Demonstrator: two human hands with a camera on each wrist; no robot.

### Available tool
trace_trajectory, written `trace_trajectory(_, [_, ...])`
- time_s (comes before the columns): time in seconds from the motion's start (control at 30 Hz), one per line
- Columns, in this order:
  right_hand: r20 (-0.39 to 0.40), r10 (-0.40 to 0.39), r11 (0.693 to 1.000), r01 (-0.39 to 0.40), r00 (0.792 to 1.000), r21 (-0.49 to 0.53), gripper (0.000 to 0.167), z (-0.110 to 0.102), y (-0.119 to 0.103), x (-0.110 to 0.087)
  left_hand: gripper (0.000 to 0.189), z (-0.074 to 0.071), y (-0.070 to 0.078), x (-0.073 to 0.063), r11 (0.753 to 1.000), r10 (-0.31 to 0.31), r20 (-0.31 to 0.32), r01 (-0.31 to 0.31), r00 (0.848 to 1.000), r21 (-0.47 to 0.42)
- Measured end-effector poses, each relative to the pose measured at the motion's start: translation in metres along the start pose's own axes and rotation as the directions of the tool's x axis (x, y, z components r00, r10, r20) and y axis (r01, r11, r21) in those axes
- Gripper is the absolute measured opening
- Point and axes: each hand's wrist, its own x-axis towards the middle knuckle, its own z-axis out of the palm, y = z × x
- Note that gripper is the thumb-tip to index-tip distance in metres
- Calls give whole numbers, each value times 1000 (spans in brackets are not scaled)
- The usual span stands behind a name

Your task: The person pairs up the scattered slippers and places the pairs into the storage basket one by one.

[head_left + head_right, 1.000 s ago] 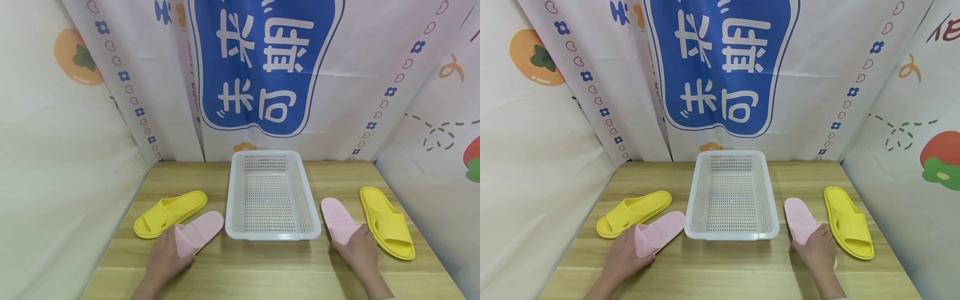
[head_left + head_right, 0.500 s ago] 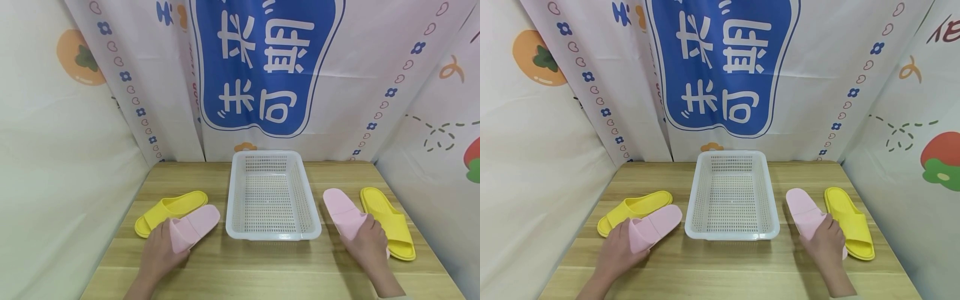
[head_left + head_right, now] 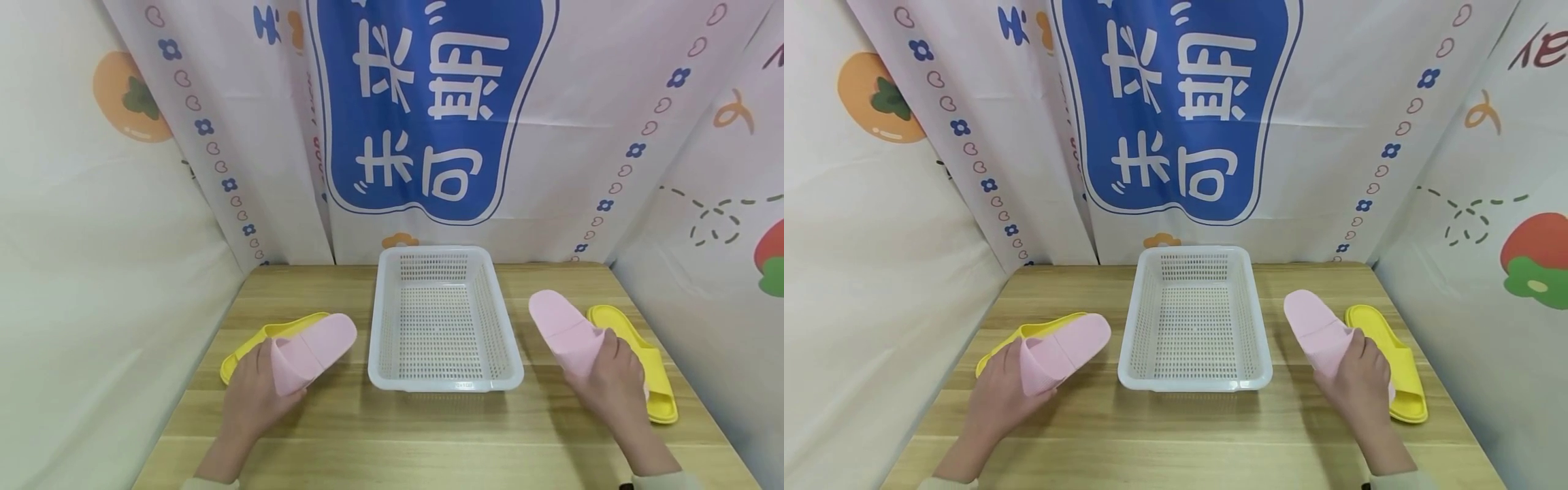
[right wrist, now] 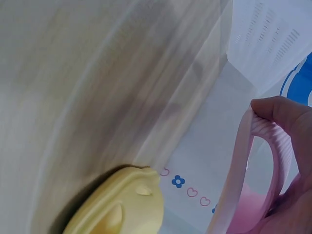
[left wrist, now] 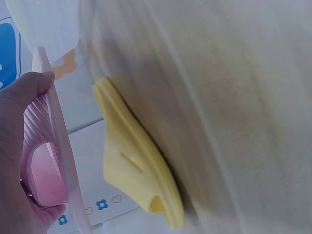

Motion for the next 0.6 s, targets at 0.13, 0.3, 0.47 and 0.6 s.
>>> trace_trajectory(0.13, [-13, -39, 999, 39, 999, -9, 98, -6, 0, 7, 105, 0, -3, 9, 999, 50, -44, -50, 998, -8])
trace_trajectory(0.3, [-87, -135, 991, 133, 987, -27, 97, -11, 1, 13, 102, -1, -3, 19, 997, 69, -47, -70, 996, -28])
trace_trajectory(0.47, [-131, -209, 978, 204, 969, -51, 97, -15, 2, 19, 104, -3, -1, 28, 996, 88, -32, -89, 996, -25])
trace_trajectory(0.6, [-143, -264, 964, 255, 954, -80, 96, -20, 0, 23, 102, -4, 2, 38, 994, 109, -40, -110, 993, -28])
